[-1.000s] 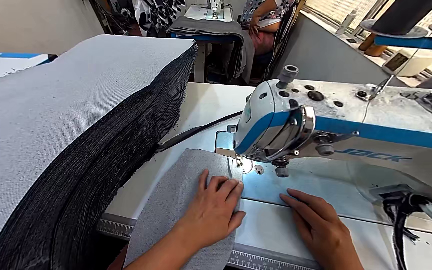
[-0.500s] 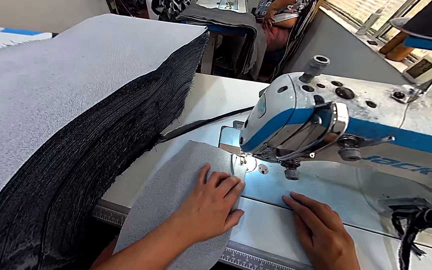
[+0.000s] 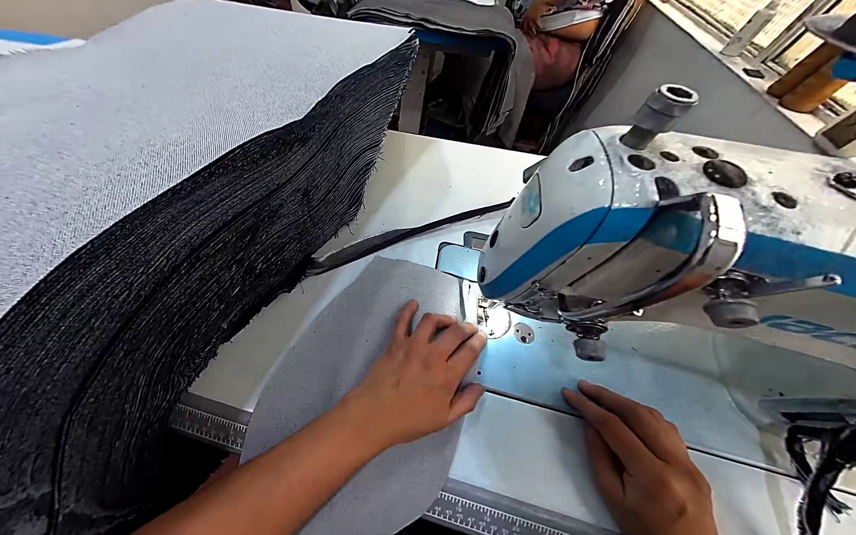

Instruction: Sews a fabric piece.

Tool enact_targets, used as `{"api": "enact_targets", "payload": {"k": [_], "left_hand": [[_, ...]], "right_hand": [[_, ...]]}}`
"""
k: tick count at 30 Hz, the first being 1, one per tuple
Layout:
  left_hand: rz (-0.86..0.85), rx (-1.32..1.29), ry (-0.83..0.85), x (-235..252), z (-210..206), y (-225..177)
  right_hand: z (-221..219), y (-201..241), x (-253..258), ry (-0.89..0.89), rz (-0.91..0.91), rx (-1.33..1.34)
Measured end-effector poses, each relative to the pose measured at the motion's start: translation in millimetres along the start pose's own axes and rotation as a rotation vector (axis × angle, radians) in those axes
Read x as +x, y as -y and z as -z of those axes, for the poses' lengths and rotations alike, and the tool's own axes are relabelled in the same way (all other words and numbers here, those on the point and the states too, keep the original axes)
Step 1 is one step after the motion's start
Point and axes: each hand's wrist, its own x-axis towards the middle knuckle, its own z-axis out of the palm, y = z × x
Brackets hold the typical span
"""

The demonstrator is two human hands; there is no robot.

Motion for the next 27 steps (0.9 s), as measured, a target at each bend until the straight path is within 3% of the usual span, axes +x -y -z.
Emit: {"api": "enact_targets", "payload": {"k": [7,21,24,27], "left_hand": [[-0.025,-0.012,-0.026,25.0,-1.5,23.9],[-0.007,-0.033,0.0,28.6,0.4,23.8],[0.06,-0.048,0.028,12.1,4.9,6.5],[0.108,-0.092,0.015,-41.0,10.7,-41.2]], "right_hand": [[3.4,1.4,0.1,0.027,-0.014,0.005],[0.1,-1.4,3.9,-0.025,0.008,0.01],[-4.2,2.5,3.2,-0.086,0.042,0.0],[-8.0,35.9,-0.4,-0.094,0.062,0.135]]}}
